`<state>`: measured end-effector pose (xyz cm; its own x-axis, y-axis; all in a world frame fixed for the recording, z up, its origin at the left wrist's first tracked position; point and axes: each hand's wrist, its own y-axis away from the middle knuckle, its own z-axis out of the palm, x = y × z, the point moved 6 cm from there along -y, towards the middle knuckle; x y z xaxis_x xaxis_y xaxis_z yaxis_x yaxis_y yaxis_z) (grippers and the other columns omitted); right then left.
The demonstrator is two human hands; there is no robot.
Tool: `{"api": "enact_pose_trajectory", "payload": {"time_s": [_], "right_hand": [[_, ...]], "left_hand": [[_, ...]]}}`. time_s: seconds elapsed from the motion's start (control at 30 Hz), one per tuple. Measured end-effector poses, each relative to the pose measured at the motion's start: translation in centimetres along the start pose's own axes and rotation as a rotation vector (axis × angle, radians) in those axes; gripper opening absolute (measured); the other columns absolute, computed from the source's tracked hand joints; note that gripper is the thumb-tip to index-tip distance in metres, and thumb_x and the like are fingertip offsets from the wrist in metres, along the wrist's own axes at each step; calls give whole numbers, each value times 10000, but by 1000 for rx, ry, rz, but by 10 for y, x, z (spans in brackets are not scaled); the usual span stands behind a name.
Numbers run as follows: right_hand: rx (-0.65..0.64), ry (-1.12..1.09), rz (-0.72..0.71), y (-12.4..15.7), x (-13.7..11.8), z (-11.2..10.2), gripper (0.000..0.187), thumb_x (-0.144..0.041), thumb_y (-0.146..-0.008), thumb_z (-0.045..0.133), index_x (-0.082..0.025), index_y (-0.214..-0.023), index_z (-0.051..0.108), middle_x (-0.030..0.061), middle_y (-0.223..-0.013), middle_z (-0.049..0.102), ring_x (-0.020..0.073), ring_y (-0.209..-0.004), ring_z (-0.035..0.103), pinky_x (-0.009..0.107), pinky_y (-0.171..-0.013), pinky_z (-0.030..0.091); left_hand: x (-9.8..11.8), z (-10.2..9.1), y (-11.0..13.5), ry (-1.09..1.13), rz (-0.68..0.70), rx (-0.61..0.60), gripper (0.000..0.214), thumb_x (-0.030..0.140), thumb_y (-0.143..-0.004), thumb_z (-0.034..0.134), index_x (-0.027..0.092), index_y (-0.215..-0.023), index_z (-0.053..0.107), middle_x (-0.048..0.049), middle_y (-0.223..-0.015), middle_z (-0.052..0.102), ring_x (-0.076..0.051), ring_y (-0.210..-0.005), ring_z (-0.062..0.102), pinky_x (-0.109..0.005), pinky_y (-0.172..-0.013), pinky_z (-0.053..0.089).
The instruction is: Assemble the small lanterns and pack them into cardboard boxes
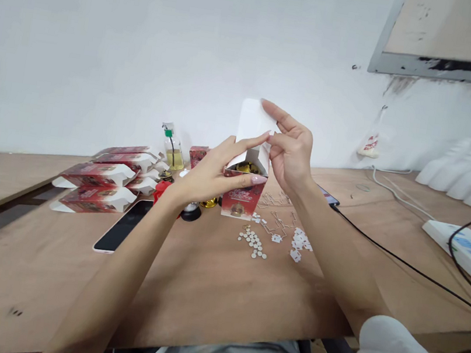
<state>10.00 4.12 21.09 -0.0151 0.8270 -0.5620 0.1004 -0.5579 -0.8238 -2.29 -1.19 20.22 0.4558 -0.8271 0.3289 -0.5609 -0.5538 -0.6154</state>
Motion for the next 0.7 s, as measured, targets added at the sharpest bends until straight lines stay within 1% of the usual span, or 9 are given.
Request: {"api": "enact_pose_trajectory", "payload": {"time_s": [0.1,0.2,0.3,0.37,0.43,0.5,0.53,0.6,0.7], "right_hand": [[10,35,6,0,4,0,563,-286,-773,439,-253,-1333,473,56,-1280,573,251,-1078,611,440,-852,548],[13,41,13,0,6,0,568,-315,-784,424,-243,-1346,455,61,-1313,554,247,-1093,603,422,-854,547],[-12,21,-6,0,1,2,571,-367,-808,417,-226,-1362,423,73,-1362,516,245,-1155,569,428,-904,523],[-47,16,-18,0,-5,3,599,-435,-825,424,-251,-1392,362,68,-1383,499,245,-1214,528,439,-939,502],[-72,-32,-20,2,-11,4,631,-490,-839,427,-294,-1420,277,53,-1361,525,230,-1227,519,439,-960,488],[-77,-158,-27,3,-15,5,623,-496,-855,428,-319,-1419,233,38,-1260,602,205,-1181,556,422,-969,487],[-81,-227,-34,4,-17,6,596,-488,-864,433,-317,-1406,254,31,-1190,640,195,-1147,579,412,-975,486],[-120,-298,-42,6,-17,10,498,-474,-880,449,-289,-1338,386,22,-1087,679,184,-1098,607,401,-989,477],[-235,-212,-32,8,-15,19,348,-455,-873,516,-242,-1133,604,21,-1104,677,183,-1101,602,405,-1008,454]], "left_hand": [[-4,5,-1,64,39,2,717,451,-750,705,335,-1385,393,-44,-1438,425,-266,-1291,418,-403,-1029,407],[-12,8,-1,99,37,-10,771,436,-710,745,320,-1385,392,-55,-1480,376,-254,-1332,388,-373,-1044,409],[-17,5,0,116,33,8,744,427,-692,761,296,-1351,443,-69,-1447,424,-249,-1311,419,-384,-1057,400],[-20,2,0,133,34,29,680,415,-682,772,272,-1292,510,-73,-1381,497,-245,-1252,481,-383,-1037,420],[-22,1,1,154,26,42,580,399,-684,774,246,-1208,578,-71,-1289,570,-233,-1167,549,-374,-1004,448],[-24,0,1,170,25,59,504,384,-683,777,226,-1135,620,-65,-1202,619,-222,-1098,590,-365,-975,466],[-26,0,1,177,25,67,490,380,-680,780,221,-1118,629,-65,-1178,630,-219,-1078,600,-360,-959,475],[-29,0,0,183,24,87,495,385,-670,785,216,-1110,636,-68,-1161,633,-218,-1058,608,-348,-914,497],[-34,-5,0,150,42,181,468,420,-669,780,216,-1069,647,-62,-1108,629,-207,-1020,610,-334,-860,515]]}}
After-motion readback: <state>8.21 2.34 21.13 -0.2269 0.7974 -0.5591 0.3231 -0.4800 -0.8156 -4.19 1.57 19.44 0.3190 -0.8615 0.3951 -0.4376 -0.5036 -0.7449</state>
